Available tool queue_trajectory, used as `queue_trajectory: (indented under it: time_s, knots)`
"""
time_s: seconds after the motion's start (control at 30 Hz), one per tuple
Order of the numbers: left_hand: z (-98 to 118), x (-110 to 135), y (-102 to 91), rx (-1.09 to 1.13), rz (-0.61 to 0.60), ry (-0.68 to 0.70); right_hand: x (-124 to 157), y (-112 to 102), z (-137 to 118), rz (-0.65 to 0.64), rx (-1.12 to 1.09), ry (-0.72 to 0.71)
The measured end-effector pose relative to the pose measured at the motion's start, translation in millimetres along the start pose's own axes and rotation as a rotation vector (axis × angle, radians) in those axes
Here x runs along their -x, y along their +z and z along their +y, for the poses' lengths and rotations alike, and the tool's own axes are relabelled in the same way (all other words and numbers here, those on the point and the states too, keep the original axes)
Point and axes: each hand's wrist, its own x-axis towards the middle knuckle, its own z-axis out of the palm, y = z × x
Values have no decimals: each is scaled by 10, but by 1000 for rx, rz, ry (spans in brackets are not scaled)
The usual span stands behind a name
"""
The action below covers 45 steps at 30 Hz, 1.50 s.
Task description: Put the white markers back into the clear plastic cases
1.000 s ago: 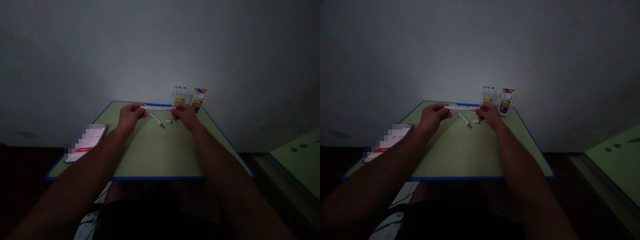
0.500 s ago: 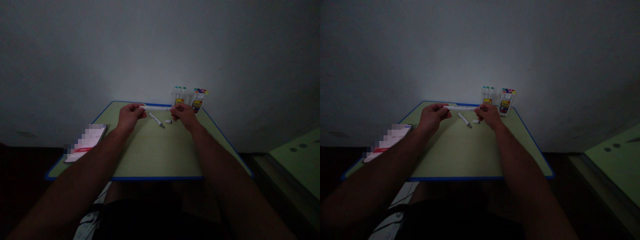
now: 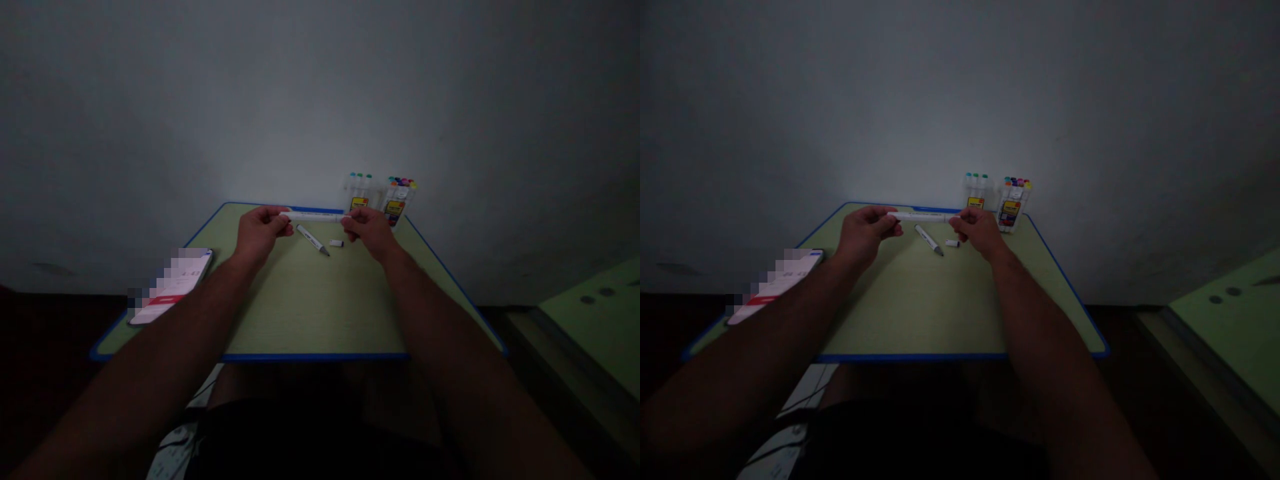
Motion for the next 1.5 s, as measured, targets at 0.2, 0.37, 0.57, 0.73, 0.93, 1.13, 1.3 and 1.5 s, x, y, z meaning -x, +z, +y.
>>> queue_trajectory:
  time_s: [0.2, 0.37, 0.57, 0.73, 0.93, 1.13, 1.3, 1.5]
  knots:
    - [27, 23, -3, -15, 6, 9, 13, 2, -28, -18, 5, -9]
    - [20, 24, 2, -26, -18, 26, 21, -5, -74, 2, 21, 30]
    - [9, 19, -7, -38, -43, 56, 26, -21, -79, -1, 30, 38]
    - [5, 15, -9, -56, -17, 44, 20, -23, -60, -9, 21, 7]
    - [1, 8, -11, -51, -17, 43, 30, -20, -81, -13, 36, 21]
    - [12, 37, 10, -31, -46, 115, 18, -37, -37, -5, 41, 25]
    - [-7, 73, 55, -10, -109, 133, 24, 34, 19, -80, 175, 47]
    - [13, 104, 72, -34, -121, 147, 7, 84, 70, -31, 306, 13]
